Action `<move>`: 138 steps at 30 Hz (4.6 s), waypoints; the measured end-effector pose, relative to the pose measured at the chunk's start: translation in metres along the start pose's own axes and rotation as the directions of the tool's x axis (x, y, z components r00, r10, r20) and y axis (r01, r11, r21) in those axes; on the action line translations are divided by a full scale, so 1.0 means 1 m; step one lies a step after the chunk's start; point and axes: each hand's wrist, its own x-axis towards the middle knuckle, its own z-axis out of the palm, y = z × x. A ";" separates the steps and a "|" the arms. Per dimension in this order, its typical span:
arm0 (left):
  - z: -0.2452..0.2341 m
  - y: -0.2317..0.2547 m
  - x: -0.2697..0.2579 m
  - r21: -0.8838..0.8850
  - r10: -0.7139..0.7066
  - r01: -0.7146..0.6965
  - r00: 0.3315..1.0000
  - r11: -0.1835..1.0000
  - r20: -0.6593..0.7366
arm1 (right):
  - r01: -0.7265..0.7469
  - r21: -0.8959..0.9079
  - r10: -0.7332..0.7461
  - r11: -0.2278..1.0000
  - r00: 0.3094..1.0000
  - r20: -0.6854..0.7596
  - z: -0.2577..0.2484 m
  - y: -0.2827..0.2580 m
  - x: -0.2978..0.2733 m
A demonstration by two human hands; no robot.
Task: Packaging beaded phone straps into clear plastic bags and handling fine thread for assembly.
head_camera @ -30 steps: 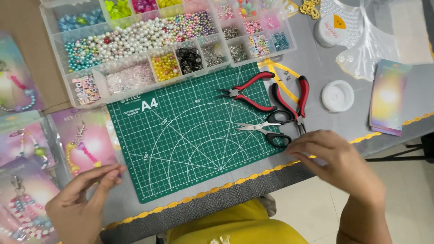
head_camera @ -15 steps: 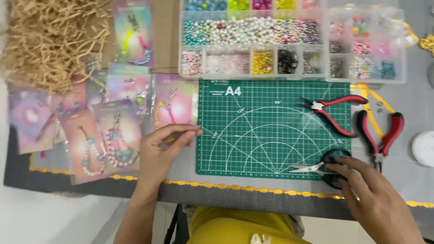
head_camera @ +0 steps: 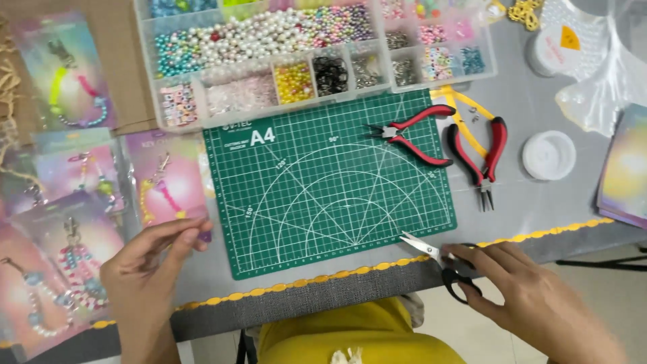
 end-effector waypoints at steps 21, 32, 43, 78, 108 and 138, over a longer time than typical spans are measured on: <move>0.013 -0.007 -0.012 0.038 -0.017 0.024 0.987 0.999 -0.159 | 0.447 0.445 -0.364 0.776 0.894 -0.263 0.005 -0.031 0.037; 0.012 0.001 -0.008 -0.005 0.008 -0.009 0.993 1.000 -0.119 | 0.725 0.191 -0.678 0.662 0.687 -0.262 -0.031 -0.043 0.082; 0.006 -0.004 -0.009 -0.010 0.012 -0.013 0.993 1.000 -0.114 | 0.019 0.893 -0.358 0.450 0.920 0.161 -0.012 -0.047 0.040; 0.168 -0.003 -0.035 0.206 0.661 -0.950 0.311 0.234 0.683 | 0.026 0.854 0.571 0.520 0.733 -0.370 0.041 0.015 -0.013; 0.236 0.005 0.004 0.472 0.767 -0.879 0.347 0.066 0.539 | 0.059 0.923 0.462 0.380 0.853 -0.244 0.045 0.014 -0.009; 0.234 0.034 0.036 0.071 0.062 -0.220 0.541 0.973 0.839 | 0.050 0.994 0.058 0.099 0.997 -0.056 0.026 0.003 0.001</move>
